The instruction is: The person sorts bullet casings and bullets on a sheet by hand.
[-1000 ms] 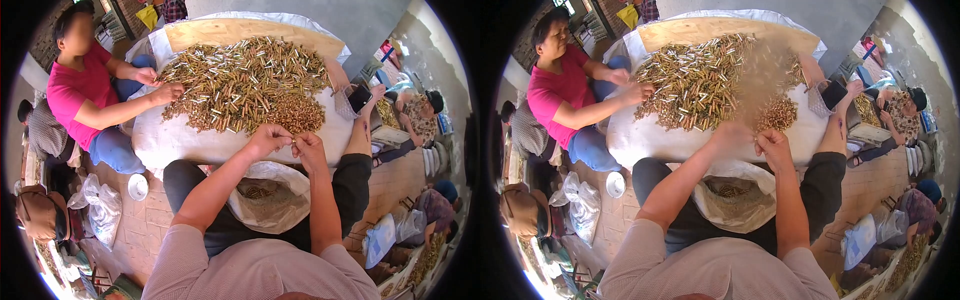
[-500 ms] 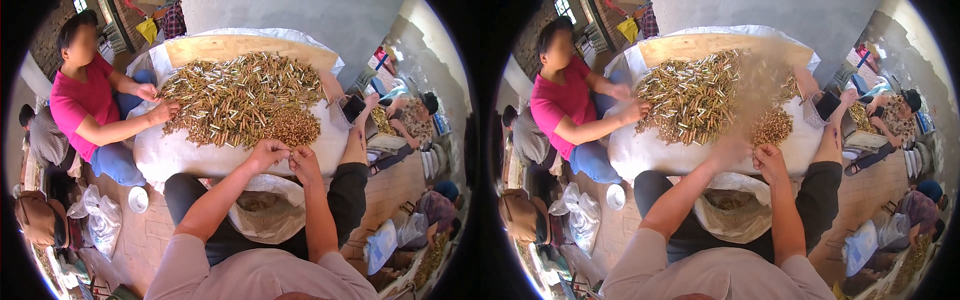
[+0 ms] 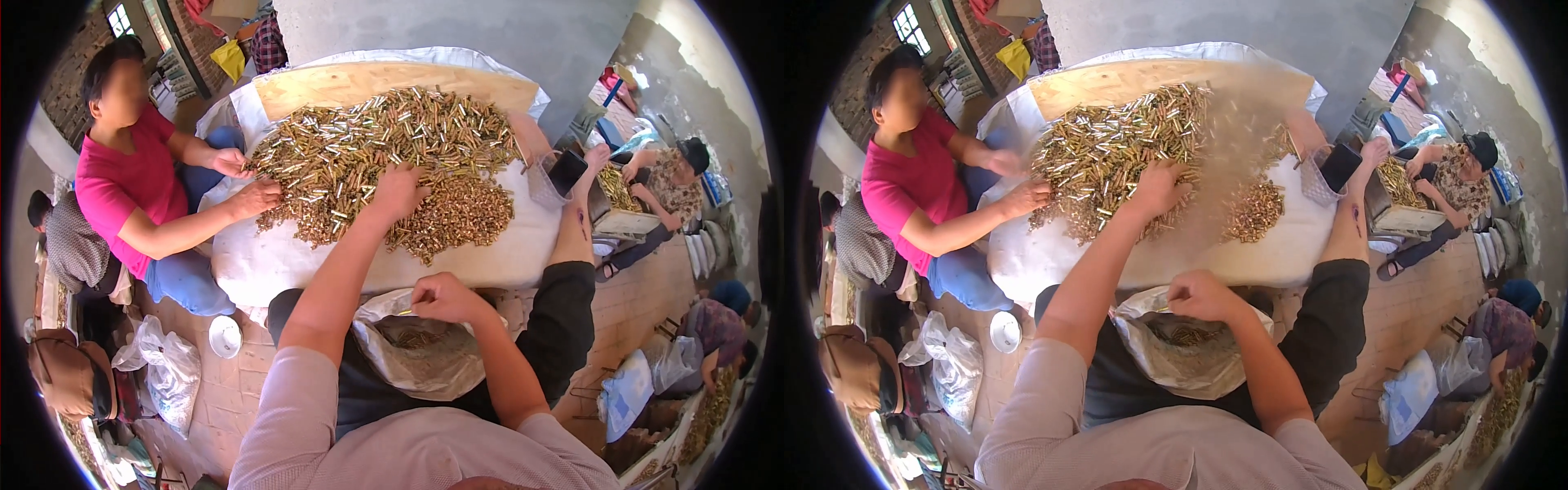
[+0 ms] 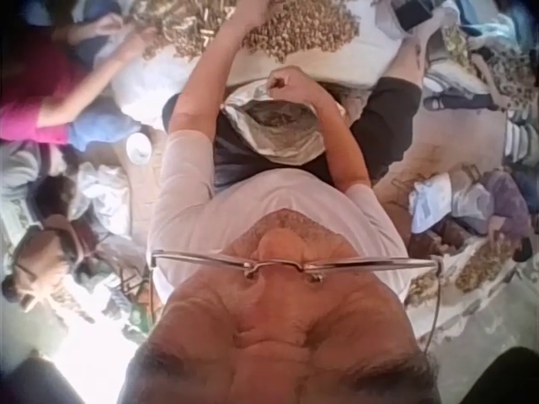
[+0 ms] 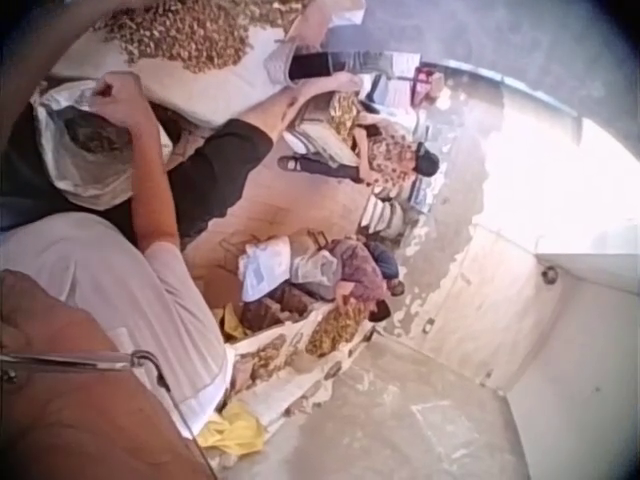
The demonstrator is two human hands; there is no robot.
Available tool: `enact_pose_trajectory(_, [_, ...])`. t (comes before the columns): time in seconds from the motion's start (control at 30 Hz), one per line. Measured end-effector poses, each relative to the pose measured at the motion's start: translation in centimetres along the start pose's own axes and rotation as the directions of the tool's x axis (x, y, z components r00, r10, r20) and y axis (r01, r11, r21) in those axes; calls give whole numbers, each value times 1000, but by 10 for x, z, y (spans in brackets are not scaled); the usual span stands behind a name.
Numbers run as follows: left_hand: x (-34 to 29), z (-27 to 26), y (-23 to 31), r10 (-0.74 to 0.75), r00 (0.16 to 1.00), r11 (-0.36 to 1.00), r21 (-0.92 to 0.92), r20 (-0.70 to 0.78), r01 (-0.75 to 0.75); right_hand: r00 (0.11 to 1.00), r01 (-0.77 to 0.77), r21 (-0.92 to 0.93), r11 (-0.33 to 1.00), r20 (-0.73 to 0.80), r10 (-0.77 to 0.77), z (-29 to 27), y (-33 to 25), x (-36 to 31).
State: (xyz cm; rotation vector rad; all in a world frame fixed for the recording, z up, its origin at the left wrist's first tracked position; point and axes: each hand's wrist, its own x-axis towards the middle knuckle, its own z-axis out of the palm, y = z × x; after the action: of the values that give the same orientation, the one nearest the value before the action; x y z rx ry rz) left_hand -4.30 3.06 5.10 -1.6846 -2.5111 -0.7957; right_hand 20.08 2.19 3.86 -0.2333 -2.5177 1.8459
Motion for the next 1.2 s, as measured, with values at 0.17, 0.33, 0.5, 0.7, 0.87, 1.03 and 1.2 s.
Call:
enact_pose_trajectory(0.17, [39, 28, -20, 2, 973, 986, 162, 229, -40, 993, 39, -189, 981, 114, -17, 25, -16, 4])
enact_pose_trajectory(0.33, [36, 47, -26, -32, 976, 982, 188, 215, -9, 973, 93, -422, 902, 231, 7, 37, -8, 0])
enact_pose_trajectory(0.5, [14, 43, -23, -22, 988, 979, 206, 153, -10, 967, 87, -421, 903, 253, 25, 40, -4, -1])
enact_pose_trajectory(0.7, [-24, 38, -17, -21, 999, 995, 98, -47, 26, 963, 26, -521, 853, 242, 119, 44, -1, -4])
enact_pose_trajectory(0.87, [-53, 31, -13, 5, 991, 993, 117, -130, 10, 962, 26, -613, 790, 231, 148, 46, -8, -9])
enact_pose_trajectory(1.03, [-84, 33, -8, 3, 971, 998, 68, -237, 13, 963, 55, -635, 771, 238, 127, 55, 6, -17])
enact_pose_trajectory(1.2, [-101, 36, -4, 33, 941, 999, 49, -336, -18, 967, 78, -689, 721, 229, 115, 60, 20, -23])
